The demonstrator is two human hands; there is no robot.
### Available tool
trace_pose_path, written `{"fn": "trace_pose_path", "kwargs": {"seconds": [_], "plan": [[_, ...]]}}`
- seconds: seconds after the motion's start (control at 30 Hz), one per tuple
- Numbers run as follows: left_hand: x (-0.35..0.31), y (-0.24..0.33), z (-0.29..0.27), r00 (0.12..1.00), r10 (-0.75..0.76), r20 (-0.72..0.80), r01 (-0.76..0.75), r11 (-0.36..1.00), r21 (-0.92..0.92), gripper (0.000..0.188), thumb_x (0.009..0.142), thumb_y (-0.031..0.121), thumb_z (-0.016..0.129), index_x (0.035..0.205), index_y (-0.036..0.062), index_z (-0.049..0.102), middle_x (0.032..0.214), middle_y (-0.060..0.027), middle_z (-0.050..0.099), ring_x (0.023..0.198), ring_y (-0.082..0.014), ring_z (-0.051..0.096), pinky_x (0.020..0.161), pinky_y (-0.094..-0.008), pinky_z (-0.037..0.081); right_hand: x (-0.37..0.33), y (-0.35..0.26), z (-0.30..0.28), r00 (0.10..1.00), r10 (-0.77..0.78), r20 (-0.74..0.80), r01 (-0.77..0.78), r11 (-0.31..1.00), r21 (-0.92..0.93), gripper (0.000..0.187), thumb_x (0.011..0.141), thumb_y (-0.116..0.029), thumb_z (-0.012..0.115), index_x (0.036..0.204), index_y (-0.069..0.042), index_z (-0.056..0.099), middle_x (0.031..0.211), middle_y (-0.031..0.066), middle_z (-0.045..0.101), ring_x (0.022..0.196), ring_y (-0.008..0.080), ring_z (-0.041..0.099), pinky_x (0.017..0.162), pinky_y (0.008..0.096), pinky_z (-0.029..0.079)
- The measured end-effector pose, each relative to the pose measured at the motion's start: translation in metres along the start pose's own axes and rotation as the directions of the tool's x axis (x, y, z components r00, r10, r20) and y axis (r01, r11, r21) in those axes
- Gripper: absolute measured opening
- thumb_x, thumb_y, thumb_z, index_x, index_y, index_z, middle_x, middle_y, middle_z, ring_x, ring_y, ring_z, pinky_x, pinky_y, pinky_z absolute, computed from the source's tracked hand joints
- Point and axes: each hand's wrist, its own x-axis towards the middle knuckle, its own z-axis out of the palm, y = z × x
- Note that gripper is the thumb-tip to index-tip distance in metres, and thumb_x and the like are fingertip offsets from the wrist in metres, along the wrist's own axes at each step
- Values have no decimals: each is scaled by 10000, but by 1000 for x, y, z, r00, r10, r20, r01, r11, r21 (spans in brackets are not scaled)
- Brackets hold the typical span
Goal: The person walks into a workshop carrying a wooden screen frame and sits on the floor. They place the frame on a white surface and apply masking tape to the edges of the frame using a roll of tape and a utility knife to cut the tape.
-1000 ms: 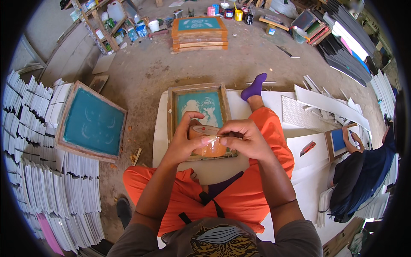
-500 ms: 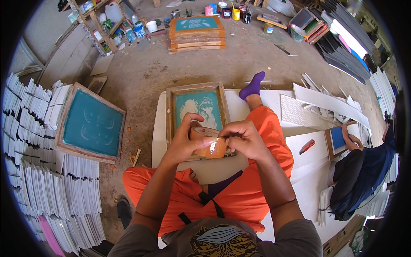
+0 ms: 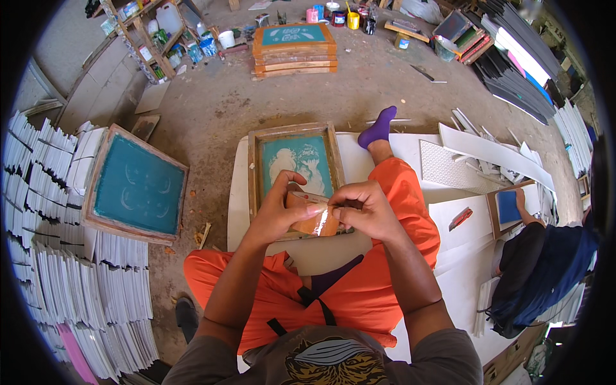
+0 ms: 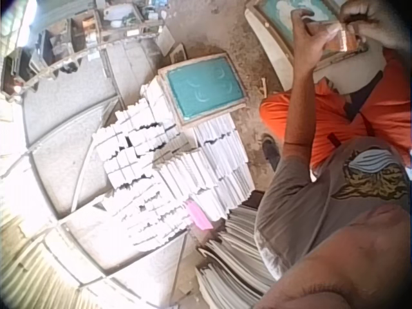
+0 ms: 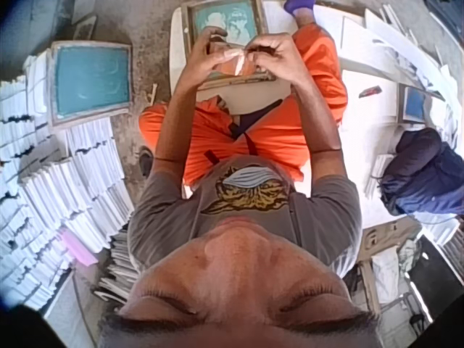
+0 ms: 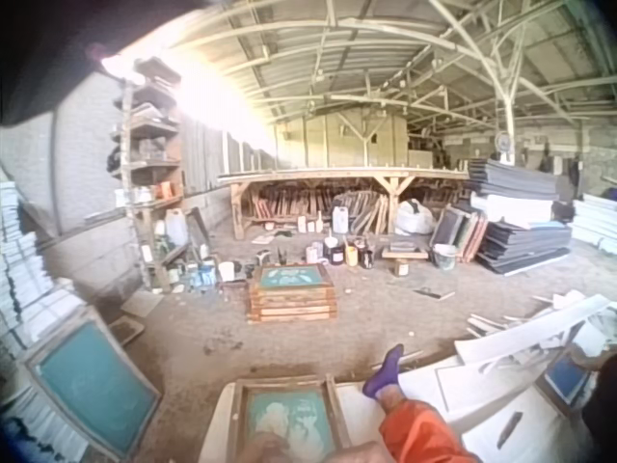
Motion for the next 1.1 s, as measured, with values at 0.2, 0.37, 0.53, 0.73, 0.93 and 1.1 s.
{"fn": "trace_pose_path", "kwargs": {"seconds": [0.2,0.37,0.53,0.73,0.93,1.1], "plan": [[0,1,2,1000,-13,-19,13,1000,10,661,808,311,861,1251,13,471,973,-97,592,915,-155,597,800,-290,487,-3,-4,4,997,47,-54,-44,997,58,88,881,-9,706,943,41,743,751,30,687,628,48,588,550,231,458],[0,0,3,1000,-13,-24,12,1000,-17,662,814,336,851,1245,0,476,972,-111,608,905,-158,609,782,-294,491,-3,3,6,998,-7,-69,9,999,40,81,870,0,708,933,42,739,767,28,687,651,43,581,562,236,461],[0,-6,1,999,-8,-34,8,1000,1,649,816,333,844,1234,-6,481,982,-117,612,916,-161,613,781,-297,492,-2,4,5,998,20,-55,-15,997,82,134,863,46,681,987,86,715,775,57,687,620,65,623,561,217,507],[0,-3,3,999,-31,-25,31,999,-25,632,825,322,840,1226,-7,479,981,-122,607,915,-165,611,780,-299,494,-3,6,7,997,28,-69,-21,994,109,154,859,49,685,1004,94,708,773,59,682,615,72,622,560,223,510],[1,-3,3,997,-58,-53,58,998,-7,628,829,309,841,1231,-6,475,981,-121,609,899,-159,604,779,-301,496,-3,12,6,998,19,-60,-10,990,143,150,867,38,711,1011,77,704,831,43,683,701,65,625,609,230,516],[2,-9,3,995,-70,-71,68,997,-35,623,823,309,847,1224,0,485,951,-96,608,882,-150,593,766,-296,487,-2,18,6,999,19,-47,-13,993,117,189,859,48,720,1045,77,697,850,34,675,704,62,622,618,226,514]]}}
